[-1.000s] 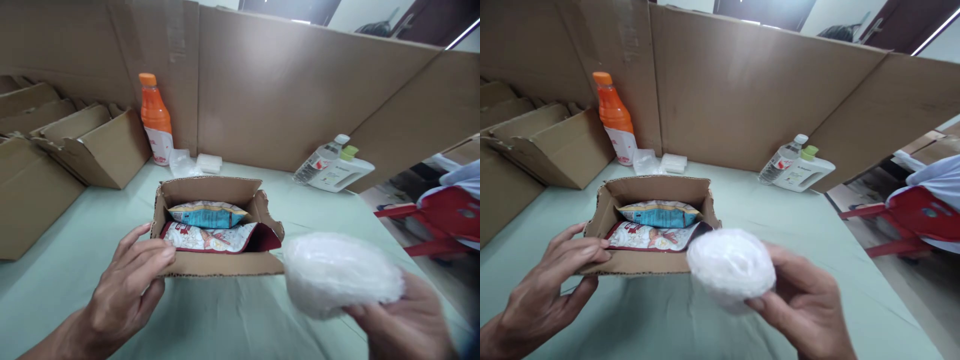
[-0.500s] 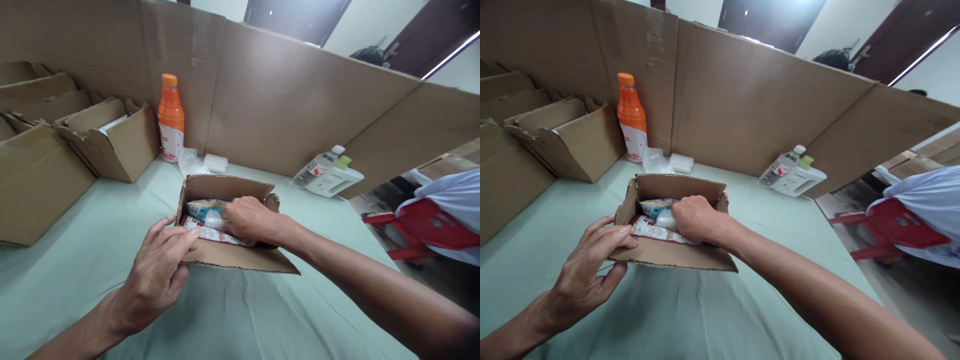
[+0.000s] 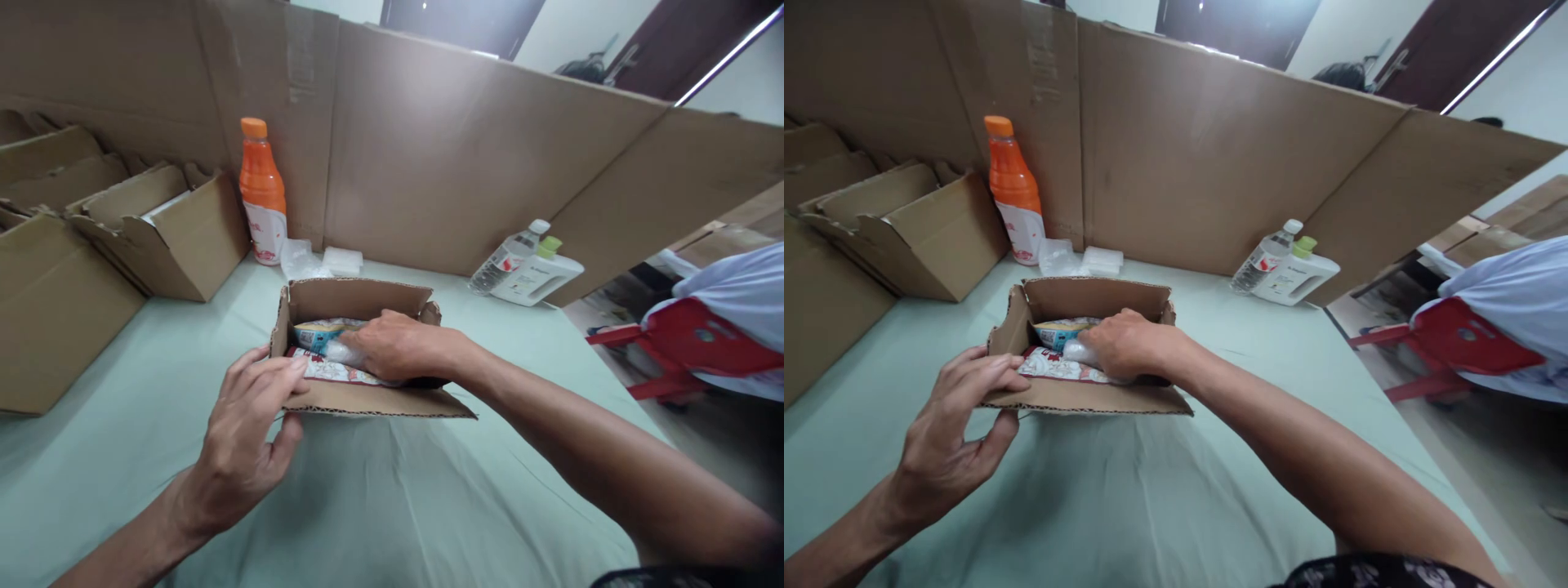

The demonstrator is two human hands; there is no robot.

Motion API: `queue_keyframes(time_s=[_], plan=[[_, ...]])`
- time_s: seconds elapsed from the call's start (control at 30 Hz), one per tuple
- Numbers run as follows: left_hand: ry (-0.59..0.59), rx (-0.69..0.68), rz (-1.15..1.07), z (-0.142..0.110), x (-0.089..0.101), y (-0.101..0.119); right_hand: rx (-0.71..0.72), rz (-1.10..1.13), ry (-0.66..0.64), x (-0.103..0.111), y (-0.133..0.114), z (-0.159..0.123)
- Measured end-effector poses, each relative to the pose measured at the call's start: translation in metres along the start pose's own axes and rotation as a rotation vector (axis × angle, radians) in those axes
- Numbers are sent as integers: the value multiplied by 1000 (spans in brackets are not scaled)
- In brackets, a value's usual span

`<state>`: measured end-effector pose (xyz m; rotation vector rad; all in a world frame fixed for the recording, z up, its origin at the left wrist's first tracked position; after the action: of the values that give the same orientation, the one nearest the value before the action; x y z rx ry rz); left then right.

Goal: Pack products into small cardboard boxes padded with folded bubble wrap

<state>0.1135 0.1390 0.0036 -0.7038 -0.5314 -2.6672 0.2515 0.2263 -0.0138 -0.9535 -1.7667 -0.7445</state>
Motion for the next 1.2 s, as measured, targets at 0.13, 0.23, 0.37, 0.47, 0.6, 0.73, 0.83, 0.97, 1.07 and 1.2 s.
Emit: queue_keyframes(time_s=[0.13,0.23,0.37,0.47,0.6,0.73,0.83,0.97,1.07,1.2], plan=[[189,136,17,-21,25,-12,-143,256,604,51,43,-77],[233,395,-81,-48,27,-43,-440,487,935,25,100,-157],[209,770,-347,-86,1,-85,-537,807,755,-83,118,-171],[209,919,-568,-100,-27,-104,-475,939,625,-136,91,-136],[219,1013,-840,-94,-68,-119,-511,1024,641,-143,77,-97],[259,977,-983,-67,-100,-112,-581,1115,662,-143,95,-107],[148,944,-1051,-53,-119,-89,-704,1126,676,-158,109,-137],[129,935,-959,-66,-94,-75,-677,1081,629,-159,101,-137],[232,1029,-734,-104,-42,-86,-479,1052,567,-137,75,-88],[495,1162,-443,-165,41,-110,-187,1113,525,-94,22,15]])
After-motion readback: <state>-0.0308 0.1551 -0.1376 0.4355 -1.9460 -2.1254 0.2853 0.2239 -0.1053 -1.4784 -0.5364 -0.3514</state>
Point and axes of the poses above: each hand's wrist, its own z-axis towards the middle knuckle, its own x-axis out of the back of the hand, y = z × x, the point moved 9 cm from there along z, towards the middle knuckle, and after that the axes turned 7 degrees about -x, right-handed, at the moved point
